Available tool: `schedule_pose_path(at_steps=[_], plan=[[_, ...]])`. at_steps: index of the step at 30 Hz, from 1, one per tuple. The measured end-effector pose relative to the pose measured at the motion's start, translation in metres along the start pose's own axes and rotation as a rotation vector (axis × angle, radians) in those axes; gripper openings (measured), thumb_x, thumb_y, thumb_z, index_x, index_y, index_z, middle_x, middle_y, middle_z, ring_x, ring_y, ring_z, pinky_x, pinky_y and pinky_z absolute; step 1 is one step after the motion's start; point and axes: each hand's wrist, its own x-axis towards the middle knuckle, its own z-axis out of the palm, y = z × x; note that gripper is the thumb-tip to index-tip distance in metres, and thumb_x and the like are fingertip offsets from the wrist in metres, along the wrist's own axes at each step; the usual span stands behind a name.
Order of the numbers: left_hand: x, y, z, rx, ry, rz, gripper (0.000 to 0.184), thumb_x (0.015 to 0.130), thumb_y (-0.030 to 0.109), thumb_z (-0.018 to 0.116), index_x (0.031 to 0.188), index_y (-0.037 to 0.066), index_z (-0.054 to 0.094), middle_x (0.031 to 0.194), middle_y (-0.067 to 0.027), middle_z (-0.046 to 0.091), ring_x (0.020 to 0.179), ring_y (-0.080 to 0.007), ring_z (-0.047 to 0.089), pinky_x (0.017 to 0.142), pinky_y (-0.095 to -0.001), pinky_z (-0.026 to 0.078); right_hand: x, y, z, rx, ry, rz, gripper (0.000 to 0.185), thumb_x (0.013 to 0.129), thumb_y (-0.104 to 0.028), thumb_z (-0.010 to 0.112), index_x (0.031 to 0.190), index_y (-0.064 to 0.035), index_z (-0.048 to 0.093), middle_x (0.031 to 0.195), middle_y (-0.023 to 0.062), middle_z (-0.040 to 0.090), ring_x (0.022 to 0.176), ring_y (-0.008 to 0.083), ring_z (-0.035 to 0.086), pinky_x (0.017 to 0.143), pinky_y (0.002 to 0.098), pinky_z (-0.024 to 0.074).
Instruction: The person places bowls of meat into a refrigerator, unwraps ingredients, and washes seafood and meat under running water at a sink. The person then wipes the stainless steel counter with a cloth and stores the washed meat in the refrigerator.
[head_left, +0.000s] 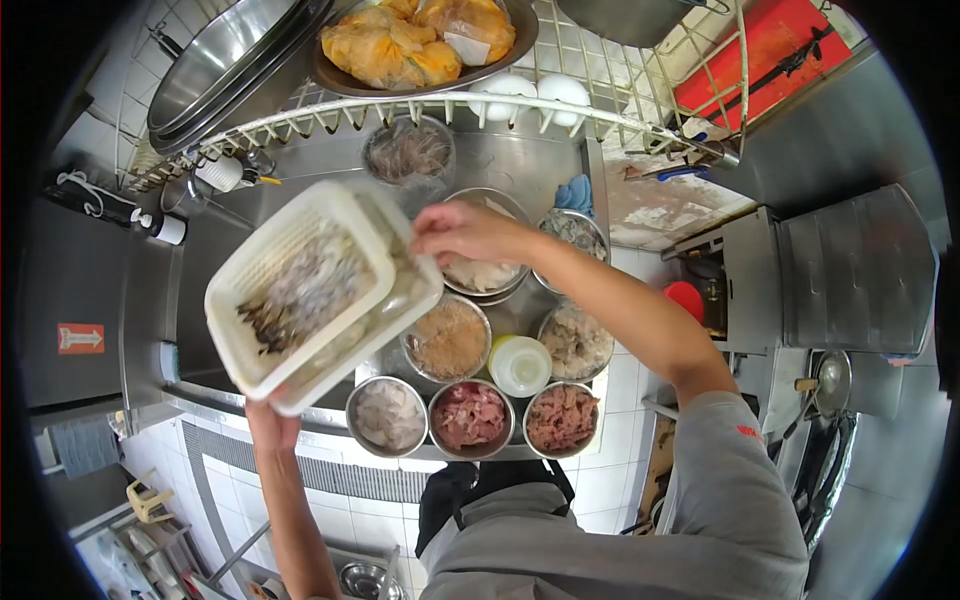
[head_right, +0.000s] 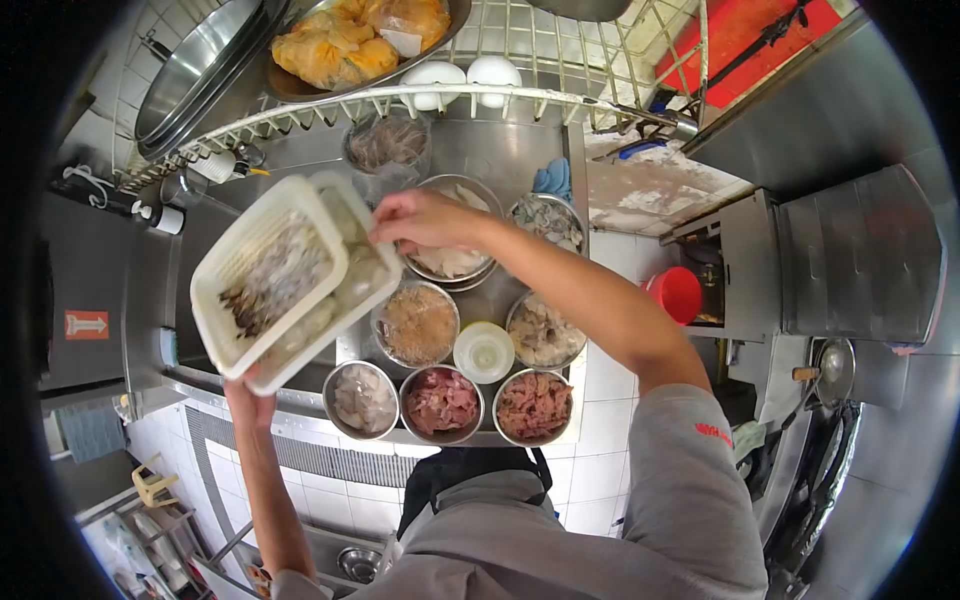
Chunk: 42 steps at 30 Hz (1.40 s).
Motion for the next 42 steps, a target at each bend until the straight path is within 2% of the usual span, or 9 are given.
schedule_pose_path(at_steps=[5, 7, 19, 22, 24, 28, 32, 39, 42], plan=[[-0.071, 0.005, -0.049, -0.085, 0.143, 0.048, 0.057, 0.084, 0.018, 0.059, 0.134, 0.000, 0.042, 0.124, -0.0176, 0.056, 0.111, -0.0331, 0.058, 0.096, -0.0493, 0.049, -0.080, 0.025, -0.072, -0.587, 0.176, -0.172, 0.026, 0.086, -0.019, 0.063, 0.110, -0.0083, 0.065, 0.098, 0.0090, 0.069, 0.083, 0.0191, 0.065, 0.075, 0.0323, 0.0525], [-0.098, 0.002, -0.057, -0.179, 0.262, 0.025, 0.053, 0.077, 0.009, 0.055, 0.129, -0.002, 0.047, 0.120, -0.0150, 0.058, 0.109, -0.0302, 0.059, 0.098, -0.0475, 0.046, -0.113, 0.024, -0.100, -1.238, 0.220, 0.108, 0.029, 0.085, -0.018, 0.060, 0.114, -0.0150, 0.066, 0.092, 0.0144, 0.069, 0.084, 0.0291, 0.066, 0.074, 0.0369, 0.0533], [-0.183, -0.004, -0.085, -0.230, 0.456, 0.210, 0.069, 0.068, 0.007, 0.058, 0.134, -0.004, 0.040, 0.128, -0.0219, 0.049, 0.116, -0.0392, 0.052, 0.097, -0.0589, 0.047, -0.136, 0.085, -0.091, -1.646, 0.261, 0.366, 0.036, 0.084, -0.026, 0.052, 0.117, -0.0180, 0.064, 0.083, 0.0164, 0.069, 0.078, 0.0338, 0.067, 0.071, 0.0461, 0.0531], [-0.194, -0.001, -0.094, -0.278, 0.478, 0.220, 0.071, 0.069, 0.003, 0.056, 0.137, -0.004, 0.037, 0.133, -0.0230, 0.046, 0.120, -0.0412, 0.049, 0.100, -0.0598, 0.045, -0.153, 0.082, -0.093, -1.497, 0.354, 0.179, 0.035, 0.084, -0.027, 0.055, 0.115, -0.0139, 0.063, 0.083, 0.0161, 0.069, 0.079, 0.0350, 0.066, 0.072, 0.0438, 0.0533], [-0.203, 0.003, -0.091, -0.232, 0.550, 0.269, 0.078, 0.067, 0.007, 0.056, 0.140, -0.004, 0.033, 0.139, -0.0235, 0.040, 0.128, -0.0432, 0.040, 0.105, -0.0623, 0.037, -0.182, 0.073, -0.078, -1.147, 0.755, 0.048, 0.033, 0.082, -0.025, 0.059, 0.112, -0.0106, 0.064, 0.085, 0.0160, 0.069, 0.079, 0.0362, 0.065, 0.072, 0.0424, 0.0532], [-0.222, 0.006, -0.123, -0.317, 0.555, 0.262, 0.072, 0.071, 0.000, 0.054, 0.139, -0.005, 0.033, 0.139, -0.0234, 0.040, 0.126, -0.0430, 0.042, 0.104, -0.0598, 0.041, -0.290, 0.136, -0.056, -1.070, 0.722, 0.259, 0.035, 0.080, -0.022, 0.062, 0.112, -0.0091, 0.059, 0.088, 0.0136, 0.069, 0.078, 0.0306, 0.067, 0.070, 0.0398, 0.0529], [-0.235, 0.004, -0.153, -0.301, 0.557, 0.255, 0.073, 0.070, 0.004, 0.055, 0.139, -0.005, 0.034, 0.139, -0.0231, 0.040, 0.127, -0.0429, 0.041, 0.104, -0.0622, 0.039, -0.338, 0.167, 0.054, 0.145, 0.785, 0.522, 0.032, 0.079, -0.011, 0.062, 0.109, -0.0053, 0.053, 0.098, 0.0101, 0.064, 0.081, 0.0184, 0.063, 0.063, 0.0280, 0.0497], [-0.256, -0.004, -0.257, -0.351, 0.437, 0.254, 0.075, 0.069, 0.006, 0.057, 0.139, -0.002, 0.035, 0.136, -0.0220, 0.044, 0.124, -0.0410, 0.045, 0.102, -0.0615, 0.039, -0.323, 0.227, 0.086, 0.268, 0.951, -0.052, 0.013, 0.079, 0.001, 0.057, 0.091, -0.0034, 0.057, 0.088, 0.0071, 0.061, 0.075, 0.0167, 0.061, 0.064, 0.0316, 0.0523], [-0.272, -0.009, -0.309, -0.385, 0.449, 0.231, 0.064, 0.069, 0.006, 0.056, 0.132, -0.003, 0.043, 0.126, -0.0210, 0.053, 0.114, -0.0397, 0.053, 0.097, -0.0587, 0.044, -0.334, 0.221, 0.085, 0.374, 0.977, -0.071, 0.023, 0.071, 0.005, 0.054, 0.091, -0.0056, 0.060, 0.087, 0.0045, 0.059, 0.082, 0.0167, 0.059, 0.074, 0.0324, 0.0510]])
